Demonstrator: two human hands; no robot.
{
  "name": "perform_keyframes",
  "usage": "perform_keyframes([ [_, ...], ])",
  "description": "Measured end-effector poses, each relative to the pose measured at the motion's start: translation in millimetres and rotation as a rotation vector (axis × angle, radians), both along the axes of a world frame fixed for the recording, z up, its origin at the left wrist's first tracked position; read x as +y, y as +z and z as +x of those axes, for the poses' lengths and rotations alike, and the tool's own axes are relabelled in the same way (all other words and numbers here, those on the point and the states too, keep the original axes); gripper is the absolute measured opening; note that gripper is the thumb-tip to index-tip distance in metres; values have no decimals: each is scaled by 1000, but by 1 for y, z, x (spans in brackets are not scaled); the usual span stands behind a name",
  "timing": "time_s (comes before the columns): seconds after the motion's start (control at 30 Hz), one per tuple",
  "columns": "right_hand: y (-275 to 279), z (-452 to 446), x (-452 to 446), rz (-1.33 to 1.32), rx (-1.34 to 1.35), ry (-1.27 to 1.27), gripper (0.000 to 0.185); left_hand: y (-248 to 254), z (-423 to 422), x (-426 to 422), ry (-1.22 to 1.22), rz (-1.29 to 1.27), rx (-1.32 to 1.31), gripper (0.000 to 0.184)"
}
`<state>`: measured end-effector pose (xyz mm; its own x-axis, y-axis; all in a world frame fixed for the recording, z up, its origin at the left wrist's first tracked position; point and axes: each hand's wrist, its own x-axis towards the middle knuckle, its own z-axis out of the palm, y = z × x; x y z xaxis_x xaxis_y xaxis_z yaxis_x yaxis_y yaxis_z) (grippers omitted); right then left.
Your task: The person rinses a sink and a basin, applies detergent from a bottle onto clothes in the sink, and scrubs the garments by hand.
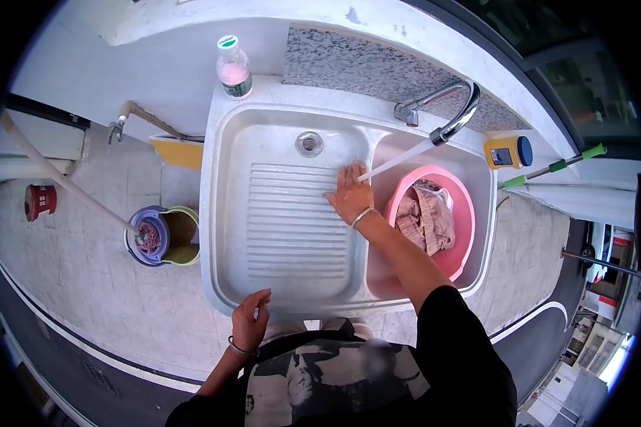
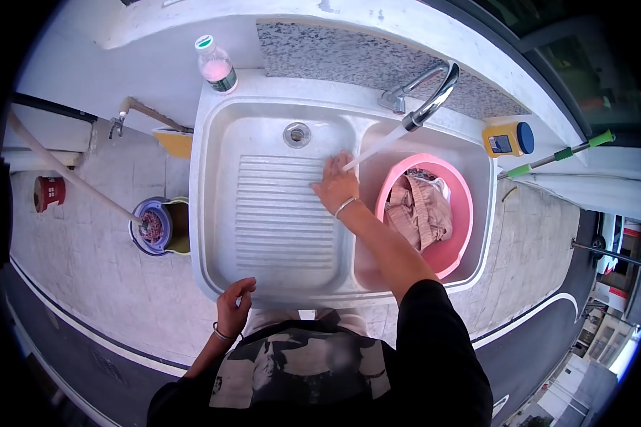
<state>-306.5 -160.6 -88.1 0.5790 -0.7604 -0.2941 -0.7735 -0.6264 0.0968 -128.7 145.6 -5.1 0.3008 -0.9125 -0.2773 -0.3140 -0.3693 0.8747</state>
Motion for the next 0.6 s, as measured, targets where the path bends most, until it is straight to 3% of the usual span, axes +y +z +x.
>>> perform_keyframes([
  [0.1, -2, -1, -19, -8, 79, -19, 86, -2, 2, 2, 5, 16, 4, 30],
  [0.2, -38, -25, -35, -70, -113, 59, 90, -7, 5, 1, -20, 24, 27, 30],
  [0.3, -57, -20, -37, -123, -77, 22, 88, -13, 5, 7, -25, 31, 38, 30],
  [0.4, -31, 22, -38, -51, -110, -142, 86, -15, 3, 9, -4, 15, 60, 30],
  [0.5, -60, 56, -42, -3, -360, -89, 89, -16, 4, 15, -16, -12, 34, 31],
  [0.6, -68, 108, -35, -77, -394, -322, 85, -5, 5, 22, 41, 29, 46, 30],
])
